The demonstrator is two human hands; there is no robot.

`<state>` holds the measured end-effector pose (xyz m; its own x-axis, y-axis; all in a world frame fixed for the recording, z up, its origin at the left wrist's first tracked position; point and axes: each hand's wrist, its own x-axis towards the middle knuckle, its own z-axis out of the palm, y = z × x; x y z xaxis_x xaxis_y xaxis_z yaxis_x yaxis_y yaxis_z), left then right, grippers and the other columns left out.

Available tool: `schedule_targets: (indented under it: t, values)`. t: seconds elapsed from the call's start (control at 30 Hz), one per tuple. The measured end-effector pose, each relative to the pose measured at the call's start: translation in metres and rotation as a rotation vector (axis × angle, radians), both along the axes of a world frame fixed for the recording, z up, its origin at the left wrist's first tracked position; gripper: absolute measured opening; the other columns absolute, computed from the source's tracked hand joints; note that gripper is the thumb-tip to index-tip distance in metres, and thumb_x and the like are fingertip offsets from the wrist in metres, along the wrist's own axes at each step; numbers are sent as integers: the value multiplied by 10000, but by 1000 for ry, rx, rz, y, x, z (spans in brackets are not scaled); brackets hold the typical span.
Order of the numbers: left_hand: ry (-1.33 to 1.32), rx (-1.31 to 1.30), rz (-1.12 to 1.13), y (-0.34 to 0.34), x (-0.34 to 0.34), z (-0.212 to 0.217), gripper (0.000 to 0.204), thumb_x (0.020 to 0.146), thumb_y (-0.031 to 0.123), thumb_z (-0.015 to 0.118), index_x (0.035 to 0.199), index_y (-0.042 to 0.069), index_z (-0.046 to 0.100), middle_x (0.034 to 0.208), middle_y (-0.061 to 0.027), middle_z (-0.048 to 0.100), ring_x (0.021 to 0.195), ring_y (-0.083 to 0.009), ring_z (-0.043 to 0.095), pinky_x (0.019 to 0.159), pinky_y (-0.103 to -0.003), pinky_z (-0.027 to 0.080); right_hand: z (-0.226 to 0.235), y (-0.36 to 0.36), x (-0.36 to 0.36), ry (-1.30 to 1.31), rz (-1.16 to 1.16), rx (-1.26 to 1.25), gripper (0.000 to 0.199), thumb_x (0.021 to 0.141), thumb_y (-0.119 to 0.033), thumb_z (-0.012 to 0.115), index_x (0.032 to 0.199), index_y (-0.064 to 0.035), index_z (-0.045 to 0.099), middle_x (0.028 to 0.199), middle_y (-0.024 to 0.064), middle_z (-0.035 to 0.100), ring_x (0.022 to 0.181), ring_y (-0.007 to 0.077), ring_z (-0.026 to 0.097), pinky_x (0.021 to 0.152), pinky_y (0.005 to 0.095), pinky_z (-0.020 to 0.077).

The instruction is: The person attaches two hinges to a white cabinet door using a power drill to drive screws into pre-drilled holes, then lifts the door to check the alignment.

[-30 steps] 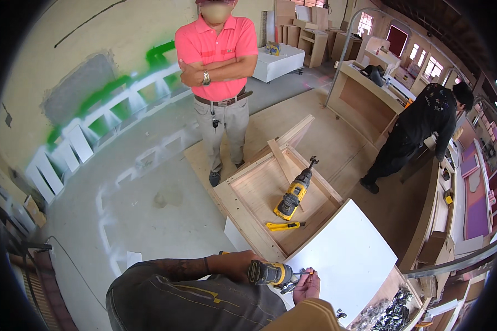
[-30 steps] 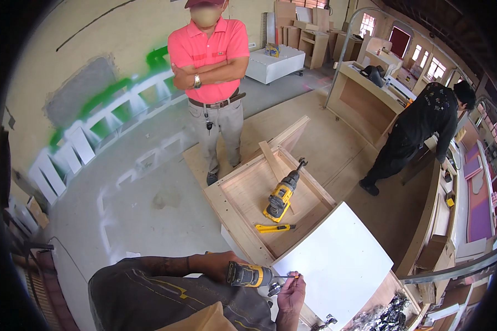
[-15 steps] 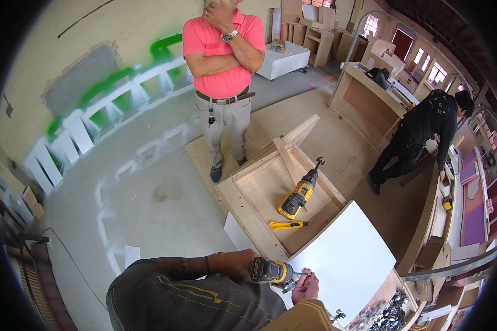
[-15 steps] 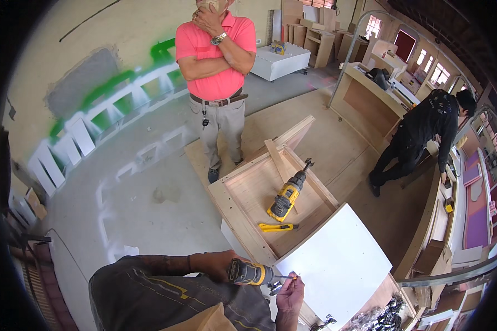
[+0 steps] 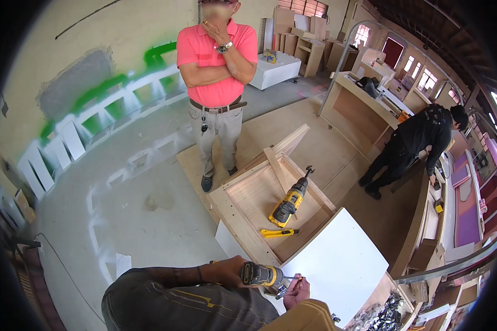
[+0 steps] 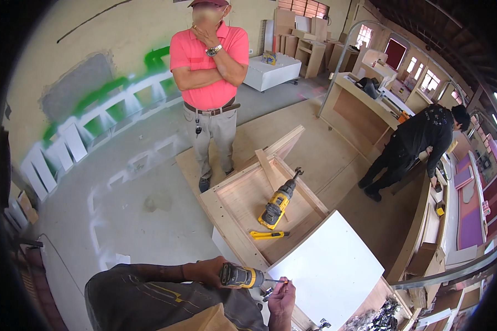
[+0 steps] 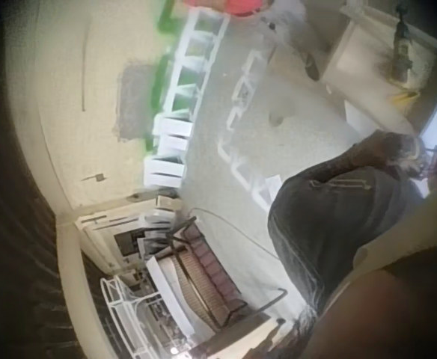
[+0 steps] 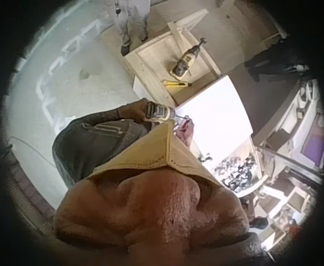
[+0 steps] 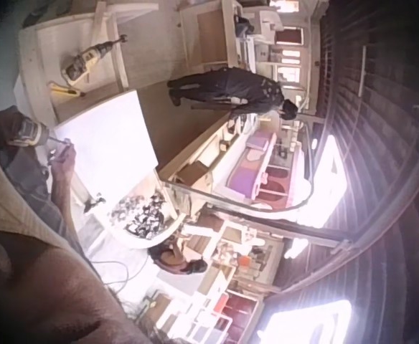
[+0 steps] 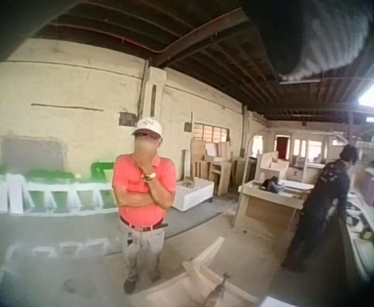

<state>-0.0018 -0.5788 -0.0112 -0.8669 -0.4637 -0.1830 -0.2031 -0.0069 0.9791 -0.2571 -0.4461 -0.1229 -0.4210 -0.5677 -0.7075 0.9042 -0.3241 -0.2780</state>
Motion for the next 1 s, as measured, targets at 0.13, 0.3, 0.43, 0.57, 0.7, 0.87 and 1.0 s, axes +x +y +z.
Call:
schedule_targets:
  t: [0.13,0.3,0.43,0.57,0.7,0.87,1.0]
  values:
    - [-51,-45,-40,14,2,5,435,815,118,852,1194,-23,690,1091,-107,767,923,-102,681,903,-282,541,-16,13,0,-43,47,-4,215,1006,-93,612,1071,112,597,1030,173,698,977,257,708,889,301,654]
    - [-95,-60,-20,21,-5,14,434,828,200,843,1183,3,690,1054,-151,765,919,-150,713,874,-323,558,-19,30,9,22,68,-81,147,1028,-87,578,1078,44,627,1061,120,698,1019,199,675,932,260,616]
    - [-97,-61,21,26,-1,3,571,772,160,862,1280,-1,657,1109,-122,761,973,-107,672,918,-321,542,0,14,20,-80,26,25,165,1062,-88,525,1161,-5,628,1147,79,680,1086,193,637,1062,302,533]
    - [-213,-340,-177,13,-6,23,402,754,133,854,1109,5,714,991,-102,771,879,-127,717,814,-300,568,-4,17,21,-185,59,-179,177,1059,-118,552,1153,22,604,1123,128,669,1090,215,645,1033,284,540]
    - [-305,-549,-202,8,-28,25,234,770,118,850,960,33,743,933,-107,768,813,-188,746,730,-310,575,18,14,11,-196,54,-78,209,1069,-175,548,1108,19,612,1096,119,679,962,165,685,904,292,612]
    - [-354,-714,-415,6,-54,34,202,776,129,858,951,88,767,917,-68,768,806,-234,746,675,-319,551,3,31,14,-239,-5,-68,191,1065,-162,553,1084,13,630,1096,127,703,911,155,698,880,293,620]
    - [-425,-818,-543,7,-67,43,228,864,255,811,988,74,750,930,-91,747,850,-285,711,807,-432,532,-5,38,17,-192,-50,-102,158,1053,-143,574,1075,-9,655,1076,108,718,890,145,699,861,287,616]
